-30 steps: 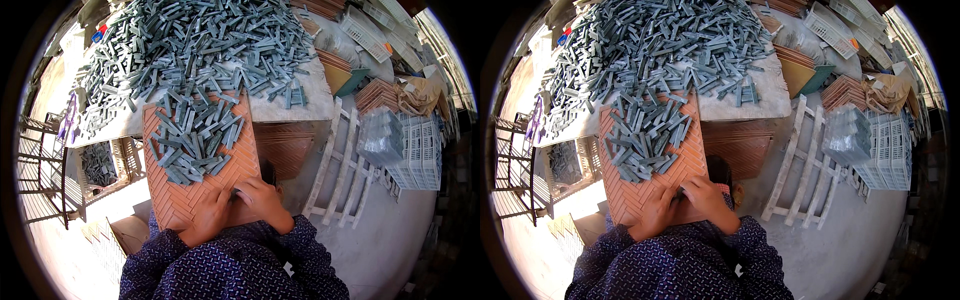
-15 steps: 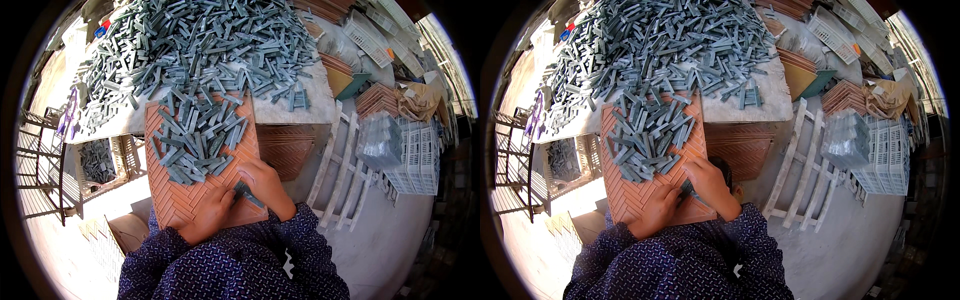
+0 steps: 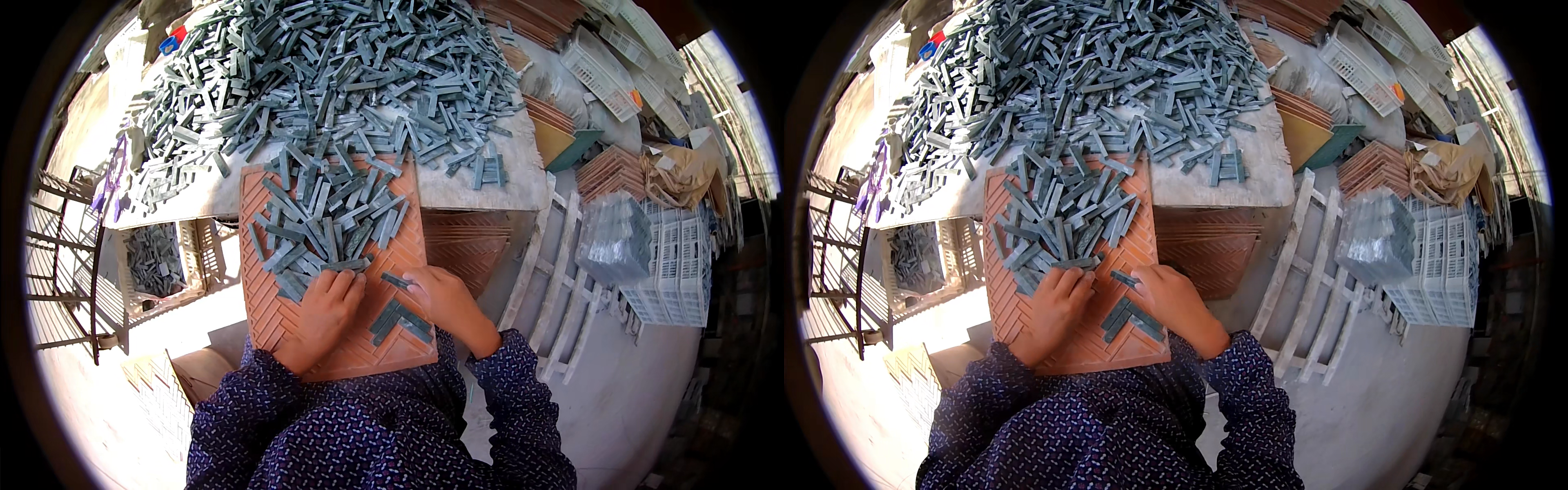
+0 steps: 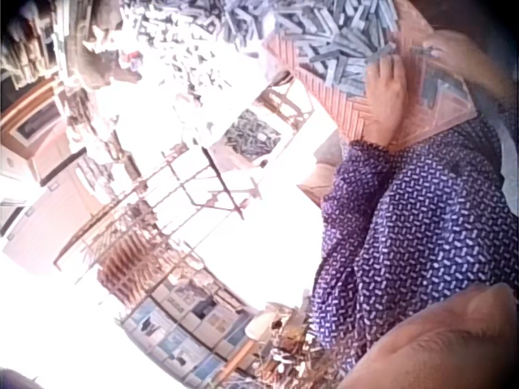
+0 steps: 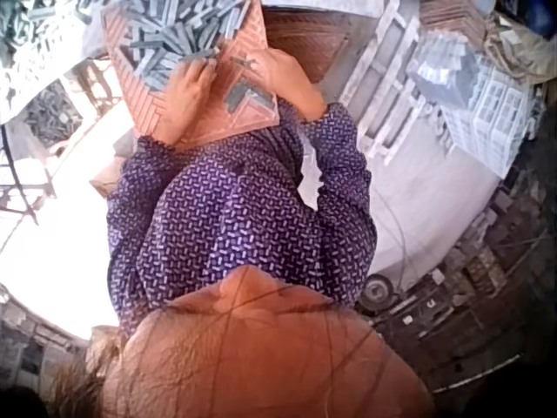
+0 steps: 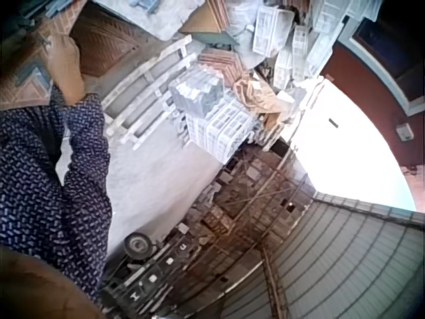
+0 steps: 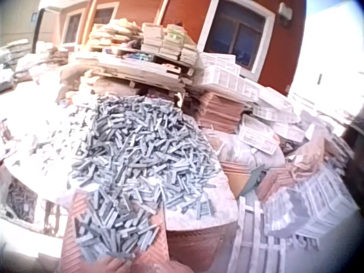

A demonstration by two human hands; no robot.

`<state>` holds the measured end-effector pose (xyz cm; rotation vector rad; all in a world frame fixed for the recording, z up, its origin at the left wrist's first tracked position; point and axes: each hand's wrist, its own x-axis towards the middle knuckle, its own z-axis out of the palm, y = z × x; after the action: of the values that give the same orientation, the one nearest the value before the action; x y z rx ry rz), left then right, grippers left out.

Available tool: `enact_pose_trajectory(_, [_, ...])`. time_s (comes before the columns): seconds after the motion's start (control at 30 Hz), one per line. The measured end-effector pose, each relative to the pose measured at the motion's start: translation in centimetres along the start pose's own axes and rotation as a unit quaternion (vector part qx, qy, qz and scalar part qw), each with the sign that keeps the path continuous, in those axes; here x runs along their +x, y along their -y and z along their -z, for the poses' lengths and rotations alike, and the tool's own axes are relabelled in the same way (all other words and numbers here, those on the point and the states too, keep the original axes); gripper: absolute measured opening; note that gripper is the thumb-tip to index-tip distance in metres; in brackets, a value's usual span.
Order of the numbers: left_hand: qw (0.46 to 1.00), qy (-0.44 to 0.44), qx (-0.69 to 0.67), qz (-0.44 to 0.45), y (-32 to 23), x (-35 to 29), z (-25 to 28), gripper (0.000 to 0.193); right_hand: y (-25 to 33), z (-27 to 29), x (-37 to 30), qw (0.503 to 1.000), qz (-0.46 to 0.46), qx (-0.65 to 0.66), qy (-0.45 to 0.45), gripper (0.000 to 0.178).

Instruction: The person arranges small rectangular tiles on a flat board to form a herringbone pattern. They pick tiles from a nearby pile and place them one by one, then set the completed board aside and begin a new one.

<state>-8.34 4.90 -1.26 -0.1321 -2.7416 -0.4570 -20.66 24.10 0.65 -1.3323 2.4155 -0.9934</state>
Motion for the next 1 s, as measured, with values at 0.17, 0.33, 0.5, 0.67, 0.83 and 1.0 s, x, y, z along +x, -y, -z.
enact_pose_trajectory(0.17, [0.996,-0.011,0.083,0.017,-0.7,0.7,-1.1,0.039,0.7,0.3,-3.7,0.988,-0.115,0.104,-0.002,0.016])
enact_pose_trajectory(0.33, [0.994,-0.001,0.099,0.037,-0.8,1.5,-0.8,0.044,0.6,-0.6,-4.9,0.993,-0.092,0.038,-0.068,0.013])
enact_pose_trajectory(0.5, [0.992,0.016,0.12,0.047,-0.9,1.8,-1.1,0.046,1.2,-1.9,-4.4,0.989,-0.121,0.009,-0.081,0.01])
enact_pose_trajectory(0.67, [0.99,0.033,0.125,0.048,-1.0,2.1,-0.6,0.048,-0.3,-0.5,-2.8,0.995,-0.091,-0.012,0.048,0.008])
enact_pose_trajectory(0.83, [0.996,-0.016,0.058,0.071,0.1,1.3,-0.5,0.044,0.2,-0.9,3.3,0.993,-0.108,0.01,-0.048,0.025])
enact_pose_trajectory(1.0, [0.989,-0.064,-0.027,0.131,0.5,0.8,-0.6,0.04,0.8,-2.9,7.5,0.976,-0.167,-0.069,-0.119,0.05])
